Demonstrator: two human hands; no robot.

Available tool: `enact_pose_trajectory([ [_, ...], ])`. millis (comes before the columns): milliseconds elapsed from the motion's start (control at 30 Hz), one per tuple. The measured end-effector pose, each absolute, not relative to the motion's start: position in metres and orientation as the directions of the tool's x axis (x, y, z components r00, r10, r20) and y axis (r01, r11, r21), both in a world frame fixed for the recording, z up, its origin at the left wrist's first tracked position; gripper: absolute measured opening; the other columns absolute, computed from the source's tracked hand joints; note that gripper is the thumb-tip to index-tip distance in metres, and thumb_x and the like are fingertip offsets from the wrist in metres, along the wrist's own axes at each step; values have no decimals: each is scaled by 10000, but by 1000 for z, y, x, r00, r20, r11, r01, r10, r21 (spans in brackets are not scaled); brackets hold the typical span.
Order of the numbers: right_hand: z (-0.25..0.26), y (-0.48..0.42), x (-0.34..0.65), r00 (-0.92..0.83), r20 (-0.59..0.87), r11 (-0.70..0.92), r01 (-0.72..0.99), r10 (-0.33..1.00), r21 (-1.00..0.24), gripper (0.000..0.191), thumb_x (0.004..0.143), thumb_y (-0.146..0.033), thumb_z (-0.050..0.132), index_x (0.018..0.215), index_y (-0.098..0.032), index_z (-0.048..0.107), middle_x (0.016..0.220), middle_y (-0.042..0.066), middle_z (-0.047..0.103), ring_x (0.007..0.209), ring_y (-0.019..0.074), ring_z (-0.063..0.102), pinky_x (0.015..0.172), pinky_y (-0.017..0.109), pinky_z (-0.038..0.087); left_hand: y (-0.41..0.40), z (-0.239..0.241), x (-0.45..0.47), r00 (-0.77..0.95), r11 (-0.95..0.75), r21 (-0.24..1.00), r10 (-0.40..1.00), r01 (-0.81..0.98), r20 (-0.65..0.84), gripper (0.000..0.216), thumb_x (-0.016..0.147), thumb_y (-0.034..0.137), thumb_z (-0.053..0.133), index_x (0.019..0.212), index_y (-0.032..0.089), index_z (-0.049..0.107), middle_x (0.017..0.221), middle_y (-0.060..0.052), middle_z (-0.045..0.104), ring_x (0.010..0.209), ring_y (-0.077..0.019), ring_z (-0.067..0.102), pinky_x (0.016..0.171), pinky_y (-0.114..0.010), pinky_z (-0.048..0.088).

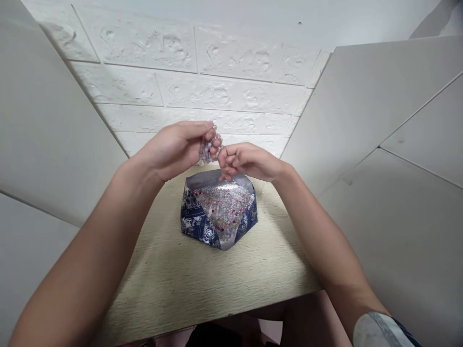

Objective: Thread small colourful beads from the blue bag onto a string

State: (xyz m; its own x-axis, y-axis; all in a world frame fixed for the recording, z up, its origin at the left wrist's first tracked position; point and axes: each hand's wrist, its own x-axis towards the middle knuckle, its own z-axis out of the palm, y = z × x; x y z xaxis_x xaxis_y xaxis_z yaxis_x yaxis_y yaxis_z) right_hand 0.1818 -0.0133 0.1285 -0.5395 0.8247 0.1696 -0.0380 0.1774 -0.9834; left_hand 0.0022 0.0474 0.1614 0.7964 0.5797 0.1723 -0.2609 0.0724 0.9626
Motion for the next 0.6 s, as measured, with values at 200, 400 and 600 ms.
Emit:
enact_pose_trajectory([
  [200, 129, -13, 176, -312, 85, 144, 174, 946, -974, 475, 935, -542, 406, 688, -153, 519, 528, -84, 233, 440, 51, 215, 380, 176, 247, 49, 159, 2, 836, -47, 993, 536, -109, 117, 298, 869, 197, 541, 584, 115, 571, 628, -51, 542, 612, -126, 533, 573, -250, 414],
  [400, 128, -13, 177, -360, 195, 242, 91, 912, -966, 425, 919, -457, 499, 613, -179, 404, 535, -88, 220, 448, 42, 156, 379, 179, 133, 52, 158, 0, 840, -48, 993, 529, -110, 119, 266, 862, 212, 542, 613, 122, 565, 646, -57, 566, 616, -132, 555, 568, -245, 434],
  [600, 134, -16, 189, -356, 266, 250, -89, 896, -964, 401, 898, -286, 475, 551, -202, 292, 495, -75, 294, 427, 42, 231, 384, 178, 205, 55, 157, -1, 869, -10, 993, 484, -116, 107, 247, 854, 244, 557, 631, 146, 521, 625, -40, 553, 612, -135, 552, 598, -254, 465],
])
